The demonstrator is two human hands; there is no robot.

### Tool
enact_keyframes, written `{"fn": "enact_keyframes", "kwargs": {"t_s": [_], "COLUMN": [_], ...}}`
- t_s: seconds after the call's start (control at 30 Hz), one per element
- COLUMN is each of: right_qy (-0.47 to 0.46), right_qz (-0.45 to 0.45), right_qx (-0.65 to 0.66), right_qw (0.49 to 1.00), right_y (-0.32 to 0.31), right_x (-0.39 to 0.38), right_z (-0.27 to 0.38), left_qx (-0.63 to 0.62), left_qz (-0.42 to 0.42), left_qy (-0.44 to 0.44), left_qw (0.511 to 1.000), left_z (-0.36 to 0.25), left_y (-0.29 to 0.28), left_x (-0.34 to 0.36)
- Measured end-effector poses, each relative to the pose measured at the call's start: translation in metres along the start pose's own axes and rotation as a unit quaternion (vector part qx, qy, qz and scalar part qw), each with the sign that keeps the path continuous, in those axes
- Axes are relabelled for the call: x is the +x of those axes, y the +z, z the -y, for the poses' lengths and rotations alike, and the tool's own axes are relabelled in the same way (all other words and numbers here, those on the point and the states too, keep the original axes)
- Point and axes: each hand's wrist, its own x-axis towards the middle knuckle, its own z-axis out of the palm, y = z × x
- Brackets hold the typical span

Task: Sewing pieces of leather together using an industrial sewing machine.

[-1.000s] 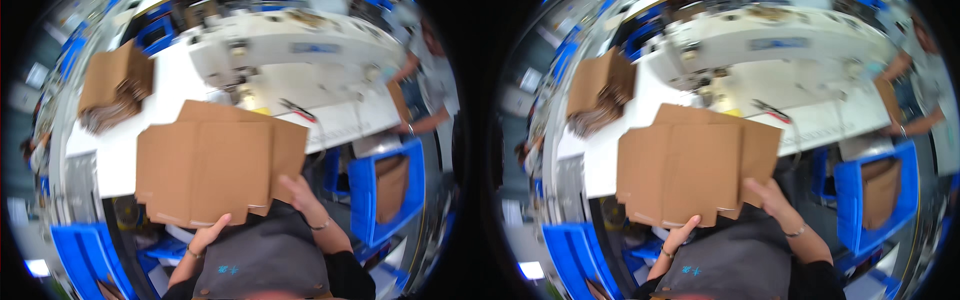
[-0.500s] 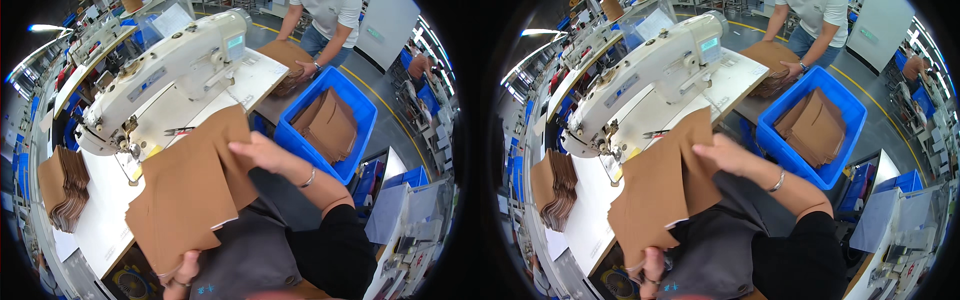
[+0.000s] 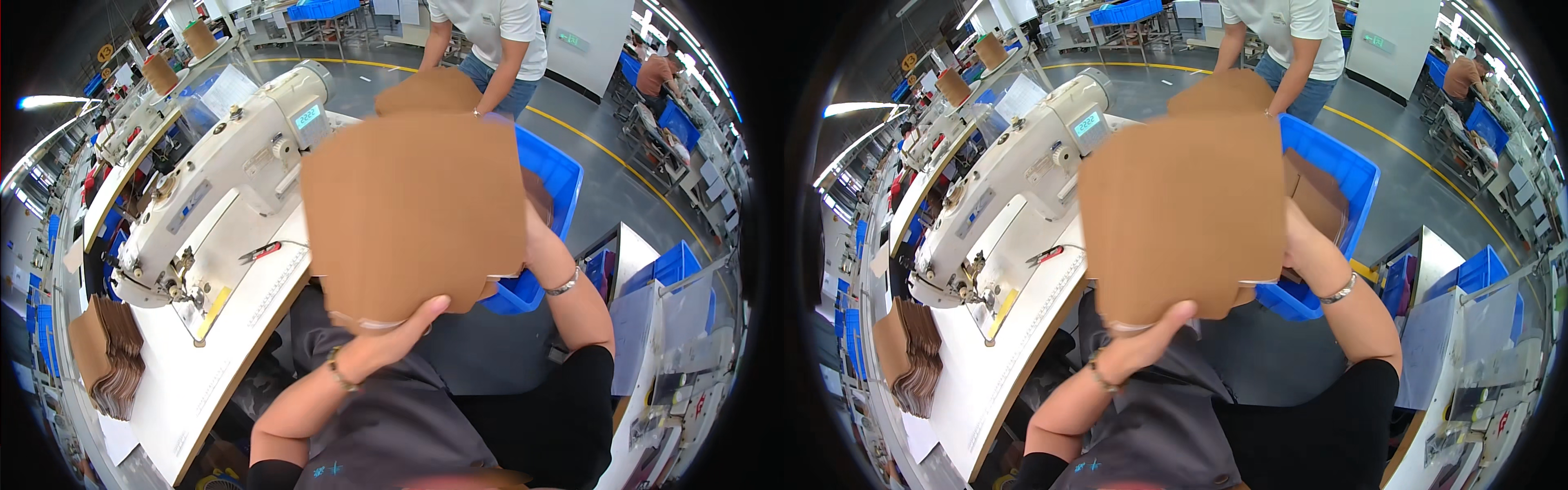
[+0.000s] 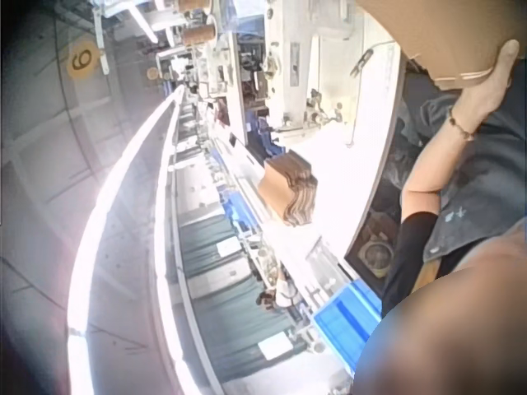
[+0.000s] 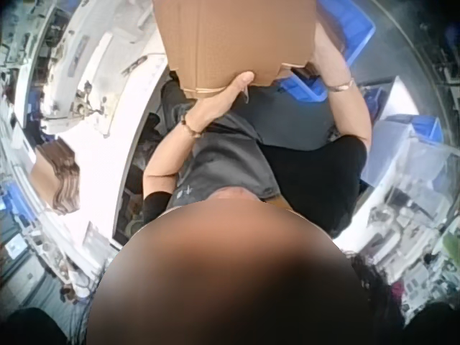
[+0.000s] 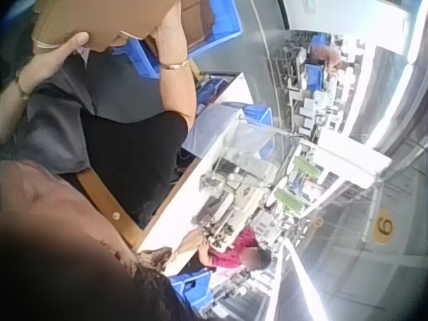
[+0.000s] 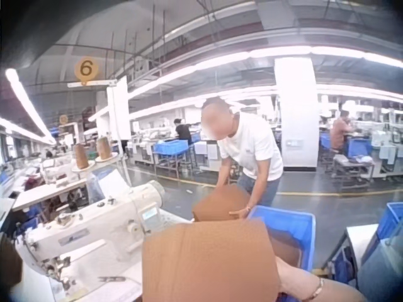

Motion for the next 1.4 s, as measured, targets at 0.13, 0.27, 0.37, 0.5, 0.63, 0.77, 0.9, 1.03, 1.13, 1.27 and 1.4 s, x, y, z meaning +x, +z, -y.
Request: {"fn": "enact_keyframes", "kwargs": {"t_s": [0.13, 0.27, 0.37, 0.5, 0.63, 0.77, 0.9, 1.03, 1.13, 1.27, 1.4], "right_qy": [-0.001, -0.048, -0.068, -0.083, -0.126, -0.146, -0.188, -0.266, -0.272, -0.389, -0.363], "right_qz": [-0.122, -0.108, -0.1, -0.101, -0.108, -0.117, -0.185, -0.23, -0.271, -0.343, -0.301], "right_qx": [0.063, 0.096, -0.056, -0.208, -0.367, -0.624, -0.756, -0.72, -0.693, -0.573, -0.505], "right_qw": [0.99, 0.988, 0.991, 0.969, 0.915, 0.759, 0.599, 0.599, 0.611, 0.635, 0.723], "right_y": [-0.017, -0.019, -0.021, -0.031, -0.044, -0.037, -0.003, 0.039, 0.055, 0.045, 0.022], "right_x": [-0.002, -0.003, 0.002, 0.015, 0.046, 0.106, 0.179, 0.218, 0.231, 0.238, 0.243], "right_z": [0.019, 0.028, 0.046, 0.102, 0.197, 0.269, 0.292, 0.319, 0.343, 0.355, 0.36], "left_qx": [-0.128, -0.015, 0.039, 0.091, 0.08, 0.19, 0.404, 0.511, 0.57, 0.591, 0.587], "left_qz": [0.031, 0.064, 0.091, 0.143, 0.125, 0.092, -0.038, -0.041, -0.024, -0.033, -0.032], "left_qy": [-0.149, -0.06, -0.021, 0.089, 0.113, 0.123, 0.13, -0.055, -0.062, -0.064, -0.056], "left_qw": [0.98, 0.996, 0.995, 0.982, 0.983, 0.97, 0.905, 0.857, 0.819, 0.804, 0.807], "left_z": [0.039, 0.046, 0.039, 0.035, 0.051, 0.081, 0.105, 0.121, 0.13, 0.137, 0.137], "left_y": [0.046, 0.063, 0.067, 0.073, 0.058, 0.01, -0.05, -0.087, -0.088, -0.086, -0.087], "left_x": [0.028, 0.042, 0.051, 0.045, 0.031, 0.037, 0.063, 0.078, 0.079, 0.081, 0.081]}}
